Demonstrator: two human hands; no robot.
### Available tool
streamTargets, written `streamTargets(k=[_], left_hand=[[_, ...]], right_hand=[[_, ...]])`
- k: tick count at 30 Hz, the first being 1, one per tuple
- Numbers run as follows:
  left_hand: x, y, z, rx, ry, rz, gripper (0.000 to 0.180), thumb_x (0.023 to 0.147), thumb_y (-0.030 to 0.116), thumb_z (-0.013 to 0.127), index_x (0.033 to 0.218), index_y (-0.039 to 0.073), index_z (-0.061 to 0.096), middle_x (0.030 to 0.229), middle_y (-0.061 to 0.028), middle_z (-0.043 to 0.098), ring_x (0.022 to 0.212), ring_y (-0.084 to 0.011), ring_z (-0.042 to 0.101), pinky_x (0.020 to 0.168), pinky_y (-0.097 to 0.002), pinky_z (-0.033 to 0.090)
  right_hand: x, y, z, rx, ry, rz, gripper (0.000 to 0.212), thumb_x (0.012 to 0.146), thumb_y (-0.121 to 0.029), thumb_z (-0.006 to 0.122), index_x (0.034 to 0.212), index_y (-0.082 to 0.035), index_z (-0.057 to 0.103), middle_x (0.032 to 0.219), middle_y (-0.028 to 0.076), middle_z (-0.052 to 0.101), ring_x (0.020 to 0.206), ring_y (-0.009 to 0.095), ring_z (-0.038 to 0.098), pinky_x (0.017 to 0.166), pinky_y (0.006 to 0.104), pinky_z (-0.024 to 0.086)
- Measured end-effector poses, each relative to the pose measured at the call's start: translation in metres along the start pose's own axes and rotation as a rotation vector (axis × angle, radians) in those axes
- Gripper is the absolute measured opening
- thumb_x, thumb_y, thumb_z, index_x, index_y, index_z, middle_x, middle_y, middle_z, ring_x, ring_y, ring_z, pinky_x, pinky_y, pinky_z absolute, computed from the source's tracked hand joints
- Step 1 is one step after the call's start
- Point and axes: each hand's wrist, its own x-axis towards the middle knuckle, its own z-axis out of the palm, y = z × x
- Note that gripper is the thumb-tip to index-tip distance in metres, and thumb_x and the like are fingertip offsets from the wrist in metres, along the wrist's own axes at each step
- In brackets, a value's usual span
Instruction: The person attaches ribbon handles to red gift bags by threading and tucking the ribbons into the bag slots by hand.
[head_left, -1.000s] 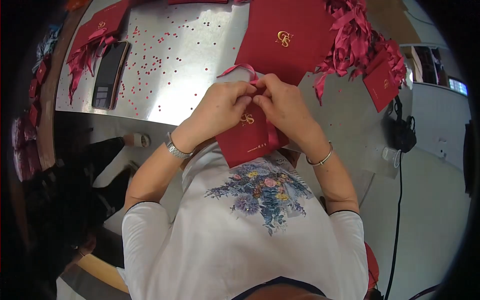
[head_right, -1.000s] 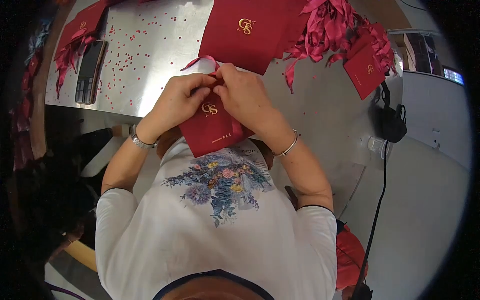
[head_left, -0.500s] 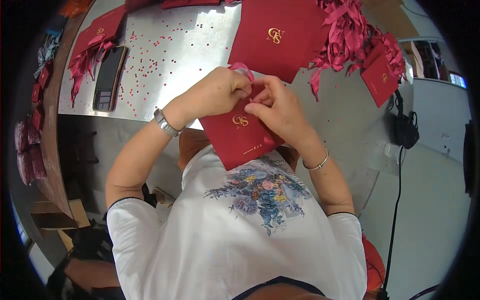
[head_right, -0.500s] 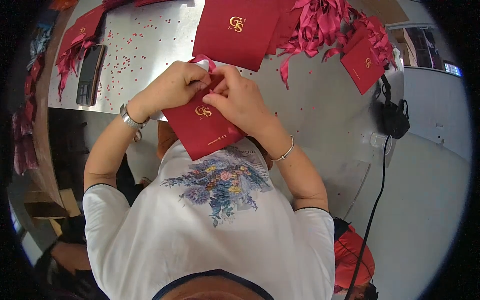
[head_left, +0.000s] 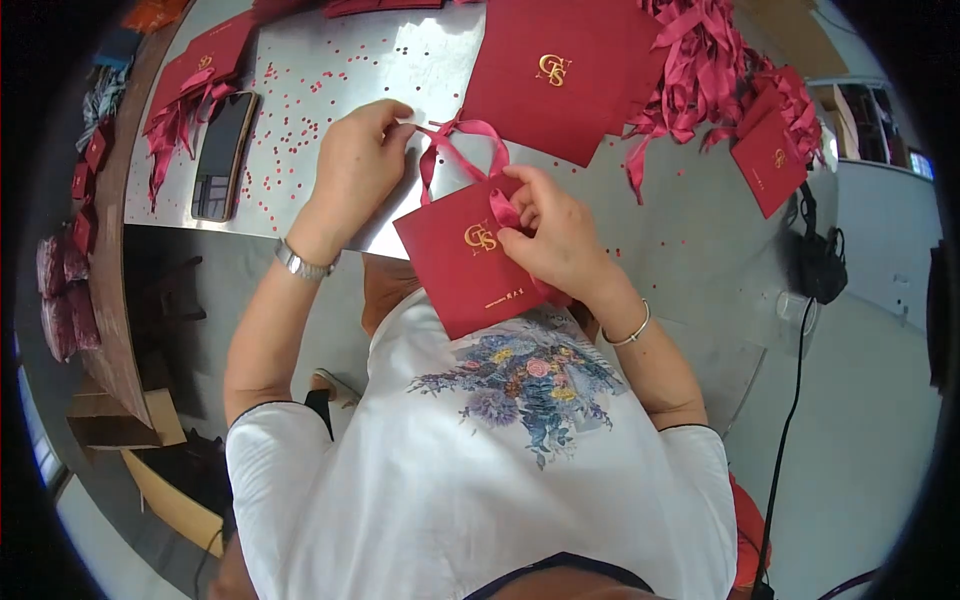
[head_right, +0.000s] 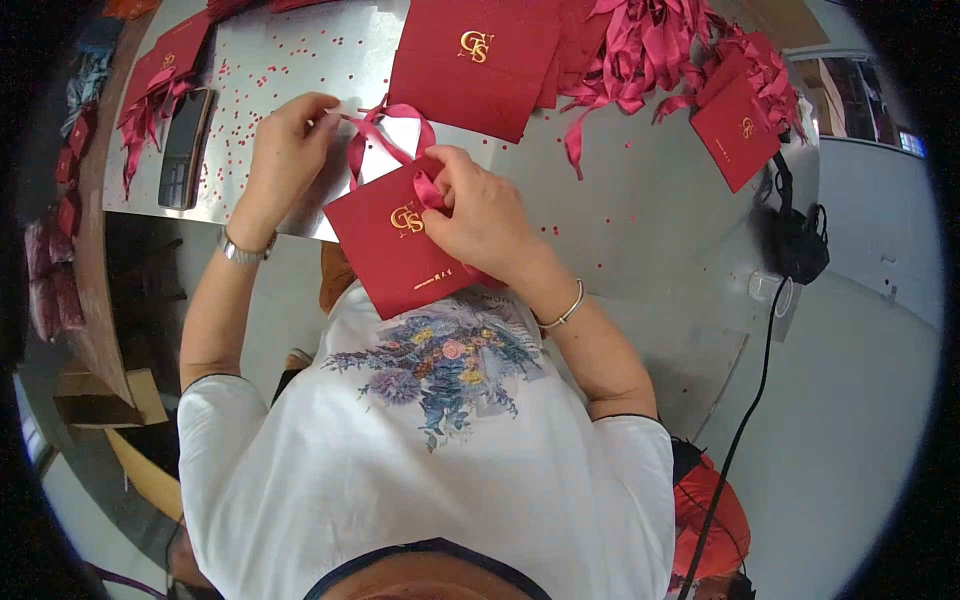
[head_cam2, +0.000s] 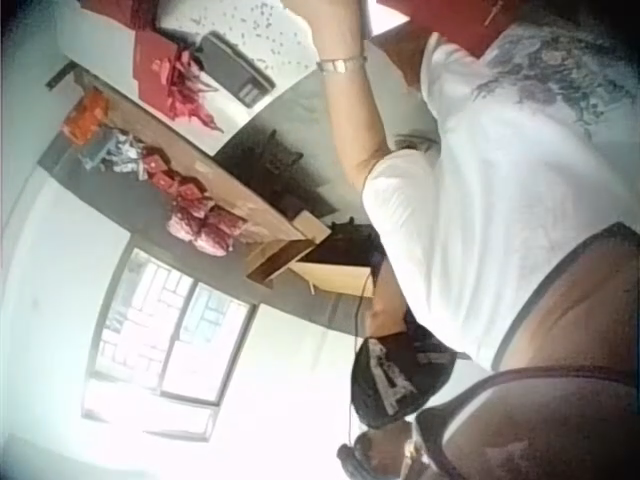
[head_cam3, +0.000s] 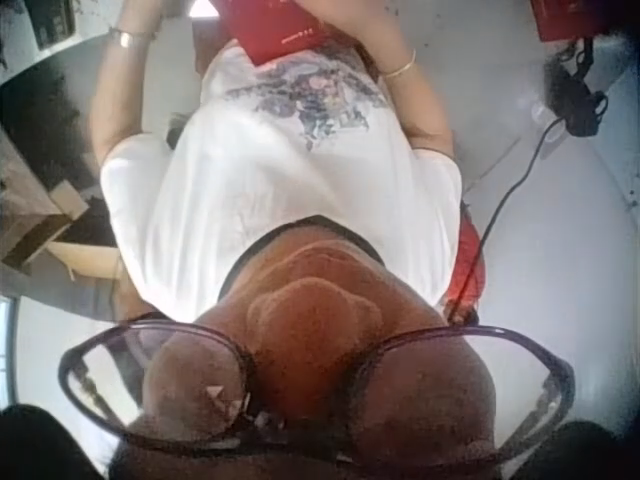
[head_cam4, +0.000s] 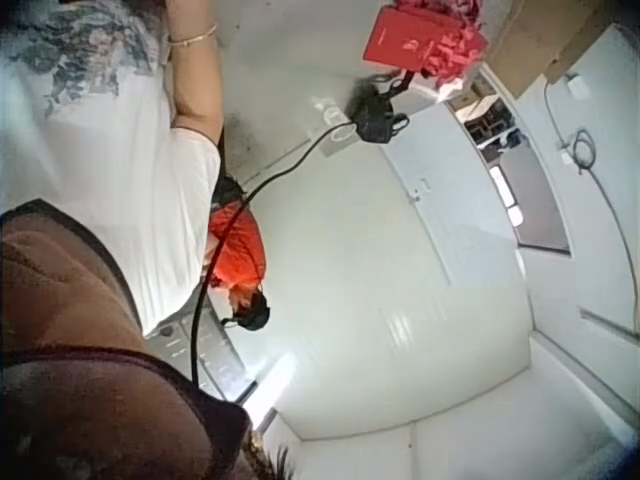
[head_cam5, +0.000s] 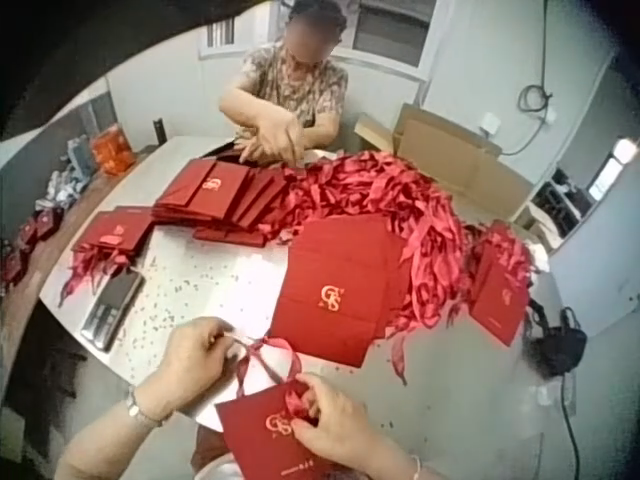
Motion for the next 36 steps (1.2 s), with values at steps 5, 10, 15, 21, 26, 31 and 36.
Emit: streamTargets(k=[5, 10, 15, 21, 26, 31, 36], left_hand=[[-0.041, 0.040, -0.022, 0.170, -0.168, 0.089, 0.014, 0.084, 0.012, 0.062, 0.096, 0.005, 0.065, 0.087, -0.0161, 0.061, 0.081, -0.0356, 0.059, 0.072, -0.0435, 0.048], [-0.070, 0.030, -0.005, -0.024, -0.173, 0.073, 0.012, 0.078, 0.010, 0.067, 0.087, 0.002, 0.063, 0.083, -0.0168, 0.060, 0.083, -0.0364, 0.057, 0.075, -0.0435, 0.047], [-0.075, 0.029, -0.004, -0.111, -0.079, -0.076, 0.014, 0.072, 0.010, 0.073, 0.078, 0.001, 0.063, 0.081, -0.0144, 0.062, 0.080, -0.0328, 0.060, 0.072, -0.0403, 0.049], [-0.055, 0.023, -0.013, -0.144, 0.002, -0.146, 0.014, 0.074, 0.009, 0.071, 0.079, 0.000, 0.062, 0.080, -0.0159, 0.061, 0.072, -0.0295, 0.061, 0.066, -0.0389, 0.050], [-0.039, 0.012, -0.006, -0.176, -0.017, -0.098, 0.012, 0.074, 0.008, 0.069, 0.078, -0.001, 0.062, 0.080, -0.0164, 0.061, 0.073, -0.0309, 0.060, 0.066, -0.0393, 0.049], [-0.031, 0.008, -0.002, -0.175, -0.039, -0.072, 0.013, 0.073, 0.008, 0.071, 0.078, -0.001, 0.063, 0.080, -0.0162, 0.061, 0.073, -0.0308, 0.060, 0.066, -0.0391, 0.049], [-0.027, 0.014, -0.003, -0.223, -0.067, -0.089, 0.014, 0.072, 0.007, 0.073, 0.077, -0.001, 0.062, 0.079, -0.0159, 0.060, 0.072, -0.0308, 0.059, 0.065, -0.0387, 0.049]], right_hand=[[-0.005, -0.013, -0.010, 0.037, 0.085, -0.102, 0.053, 0.074, -0.005, 0.065, 0.125, -0.002, 0.049, 0.082, 0.009, 0.059, 0.072, 0.022, 0.060, 0.067, 0.0341, 0.049], [-0.014, -0.004, 0.006, 0.071, 0.122, -0.057, 0.053, 0.074, -0.004, 0.058, 0.127, -0.007, 0.050, 0.084, 0.012, 0.057, 0.078, 0.028, 0.060, 0.071, 0.0375, 0.049], [-0.030, -0.003, -0.017, 0.152, 0.100, -0.143, 0.050, 0.077, 0.003, 0.056, 0.126, -0.004, 0.050, 0.090, 0.008, 0.059, 0.083, 0.019, 0.060, 0.074, 0.0343, 0.050], [-0.061, -0.016, -0.073, 0.476, 0.001, 0.052, 0.027, 0.089, -0.005, 0.058, 0.116, -0.002, 0.058, 0.097, 0.006, 0.065, 0.074, 0.008, 0.060, 0.066, 0.0248, 0.050], [-0.088, -0.025, -0.113, 0.412, -0.057, 0.200, 0.026, 0.089, -0.008, 0.064, 0.114, -0.001, 0.062, 0.088, 0.002, 0.067, 0.079, 0.006, 0.060, 0.068, 0.0235, 0.050], [-0.096, -0.012, -0.115, 0.643, 0.015, -0.056, 0.031, 0.087, -0.005, 0.067, 0.117, 0.000, 0.062, 0.096, 0.004, 0.066, 0.083, 0.010, 0.061, 0.072, 0.0234, 0.049], [-0.093, -0.025, -0.108, 0.853, 0.164, -0.002, 0.024, 0.083, 0.001, 0.064, 0.107, 0.002, 0.065, 0.098, 0.009, 0.062, 0.087, 0.018, 0.061, 0.079, 0.0306, 0.049]])
